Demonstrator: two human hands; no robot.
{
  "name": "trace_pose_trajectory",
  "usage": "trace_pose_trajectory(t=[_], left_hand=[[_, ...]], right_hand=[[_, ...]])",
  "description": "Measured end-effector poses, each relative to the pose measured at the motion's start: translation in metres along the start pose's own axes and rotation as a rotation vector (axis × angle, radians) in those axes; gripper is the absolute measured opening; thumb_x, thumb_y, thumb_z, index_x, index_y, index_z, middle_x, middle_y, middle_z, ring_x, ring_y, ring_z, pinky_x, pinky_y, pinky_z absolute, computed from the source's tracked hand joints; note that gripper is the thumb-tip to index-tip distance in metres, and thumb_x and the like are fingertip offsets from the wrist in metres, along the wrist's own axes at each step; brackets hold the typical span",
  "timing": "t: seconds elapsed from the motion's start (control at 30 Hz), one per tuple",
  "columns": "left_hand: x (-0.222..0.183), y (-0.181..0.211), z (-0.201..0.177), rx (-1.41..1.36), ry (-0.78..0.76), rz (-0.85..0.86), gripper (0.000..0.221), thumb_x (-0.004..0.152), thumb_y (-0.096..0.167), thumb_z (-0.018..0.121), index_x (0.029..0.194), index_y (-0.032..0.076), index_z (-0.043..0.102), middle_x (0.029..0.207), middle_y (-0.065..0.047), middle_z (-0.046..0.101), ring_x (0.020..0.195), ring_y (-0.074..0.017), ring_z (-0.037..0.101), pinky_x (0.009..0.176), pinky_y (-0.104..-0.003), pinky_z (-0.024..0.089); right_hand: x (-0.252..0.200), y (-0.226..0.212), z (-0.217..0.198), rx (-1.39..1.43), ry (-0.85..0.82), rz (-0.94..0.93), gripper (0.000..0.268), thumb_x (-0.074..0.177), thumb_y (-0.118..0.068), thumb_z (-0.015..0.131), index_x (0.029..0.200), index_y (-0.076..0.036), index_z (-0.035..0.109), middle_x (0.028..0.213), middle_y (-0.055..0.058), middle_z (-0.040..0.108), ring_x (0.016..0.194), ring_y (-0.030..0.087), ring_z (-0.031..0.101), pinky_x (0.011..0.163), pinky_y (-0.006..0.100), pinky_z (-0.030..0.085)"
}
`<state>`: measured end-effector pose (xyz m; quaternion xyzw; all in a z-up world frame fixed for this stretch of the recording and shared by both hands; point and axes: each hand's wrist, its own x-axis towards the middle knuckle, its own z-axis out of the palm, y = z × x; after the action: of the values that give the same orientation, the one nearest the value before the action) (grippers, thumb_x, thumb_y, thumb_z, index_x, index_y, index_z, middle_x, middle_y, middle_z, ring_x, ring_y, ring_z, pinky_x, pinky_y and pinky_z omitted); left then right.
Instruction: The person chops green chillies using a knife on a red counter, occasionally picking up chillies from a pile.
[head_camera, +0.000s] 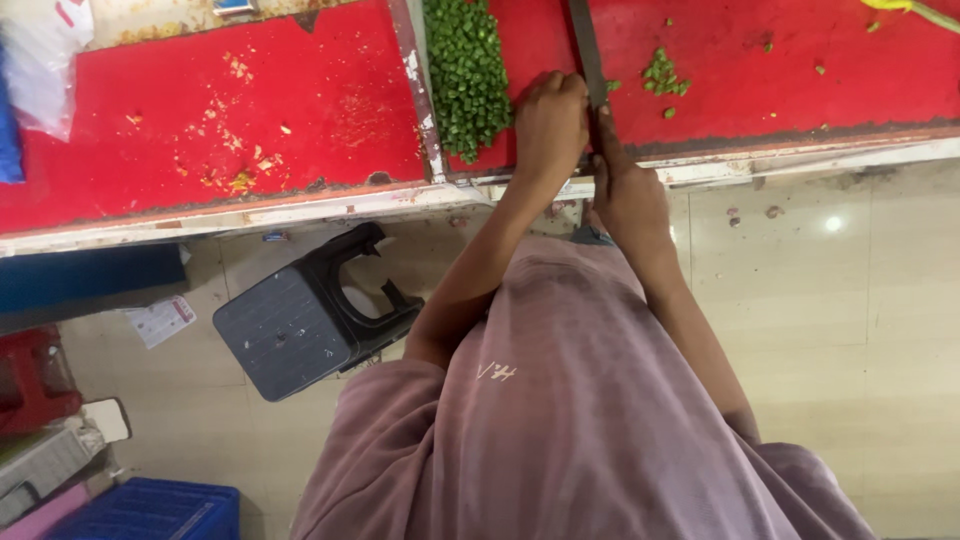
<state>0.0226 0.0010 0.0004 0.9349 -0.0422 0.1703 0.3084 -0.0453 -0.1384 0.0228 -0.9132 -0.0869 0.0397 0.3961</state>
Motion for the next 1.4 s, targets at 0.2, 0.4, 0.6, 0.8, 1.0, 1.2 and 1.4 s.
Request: trace_pose_trajectory(t=[0.2, 0.4, 0.6, 0.8, 1.0, 1.2, 1.4], left_hand=[[0.000, 0.003, -0.002, -0.086, 0.092, 0.012, 0.007, 0.079, 0.009, 0.072, 0.085, 0.007, 0.068, 0.087, -0.012, 0.065, 0.090, -0.0363, 0.065, 0.077, -0.049, 0.054], [0.007, -0.006, 0.014, -0.085, 0.025, -0.030, 0.002, 0.086, 0.006, 0.069, 0.086, 0.007, 0.067, 0.091, -0.011, 0.066, 0.086, -0.0341, 0.068, 0.071, -0.048, 0.057], [0.008, -0.013, 0.015, -0.144, 0.003, 0.034, 0.004, 0.084, 0.008, 0.070, 0.087, 0.006, 0.068, 0.093, -0.011, 0.066, 0.085, -0.0346, 0.069, 0.070, -0.047, 0.059], [0.008, -0.005, 0.006, -0.101, -0.051, 0.006, 0.010, 0.081, 0.003, 0.066, 0.091, 0.005, 0.067, 0.099, -0.012, 0.067, 0.090, -0.0366, 0.069, 0.073, -0.049, 0.058], [0.005, -0.006, 0.012, -0.100, -0.003, 0.020, 0.010, 0.082, 0.005, 0.068, 0.092, 0.005, 0.068, 0.097, -0.012, 0.067, 0.090, -0.0372, 0.069, 0.072, -0.049, 0.058], [0.002, -0.008, 0.011, -0.125, -0.038, 0.011, 0.009, 0.085, 0.004, 0.067, 0.094, 0.004, 0.067, 0.098, -0.014, 0.066, 0.086, -0.0370, 0.069, 0.071, -0.049, 0.058], [0.001, -0.009, 0.010, -0.145, -0.011, 0.042, 0.011, 0.082, 0.005, 0.069, 0.093, 0.005, 0.068, 0.097, -0.012, 0.067, 0.086, -0.0361, 0.070, 0.070, -0.047, 0.058]], right_hand=[[0.006, 0.011, -0.010, 0.175, 0.046, -0.300, 0.052, 0.115, -0.013, 0.051, 0.164, -0.013, 0.035, 0.107, 0.021, 0.073, 0.094, 0.034, 0.075, 0.079, 0.042, 0.059], [-0.019, -0.003, -0.028, 0.545, -0.216, 0.303, 0.057, 0.109, -0.023, 0.044, 0.164, -0.022, 0.030, 0.066, -0.005, 0.042, 0.049, 0.004, 0.038, 0.044, 0.025, 0.040], [-0.004, -0.007, -0.032, 0.452, -0.212, 0.276, 0.058, 0.109, -0.024, 0.044, 0.165, -0.023, 0.030, 0.063, -0.003, 0.045, 0.050, 0.005, 0.041, 0.045, 0.025, 0.042], [0.015, -0.019, -0.037, 0.661, -0.238, 0.449, 0.058, 0.109, -0.023, 0.042, 0.165, -0.026, 0.032, 0.071, -0.009, 0.053, 0.048, 0.004, 0.040, 0.041, 0.026, 0.038], [-0.034, -0.010, -0.020, 0.543, -0.192, 0.295, 0.055, 0.113, -0.025, 0.042, 0.166, -0.023, 0.031, 0.061, -0.002, 0.041, 0.046, 0.006, 0.037, 0.044, 0.026, 0.038], [-0.001, -0.014, -0.025, 0.474, -0.202, 0.256, 0.055, 0.110, -0.025, 0.042, 0.164, -0.021, 0.030, 0.061, -0.003, 0.045, 0.043, 0.005, 0.043, 0.041, 0.026, 0.042], [-0.001, -0.022, -0.035, 0.667, -0.259, 0.339, 0.054, 0.111, -0.023, 0.041, 0.164, -0.022, 0.033, 0.060, -0.001, 0.042, 0.044, 0.007, 0.039, 0.040, 0.028, 0.038]])
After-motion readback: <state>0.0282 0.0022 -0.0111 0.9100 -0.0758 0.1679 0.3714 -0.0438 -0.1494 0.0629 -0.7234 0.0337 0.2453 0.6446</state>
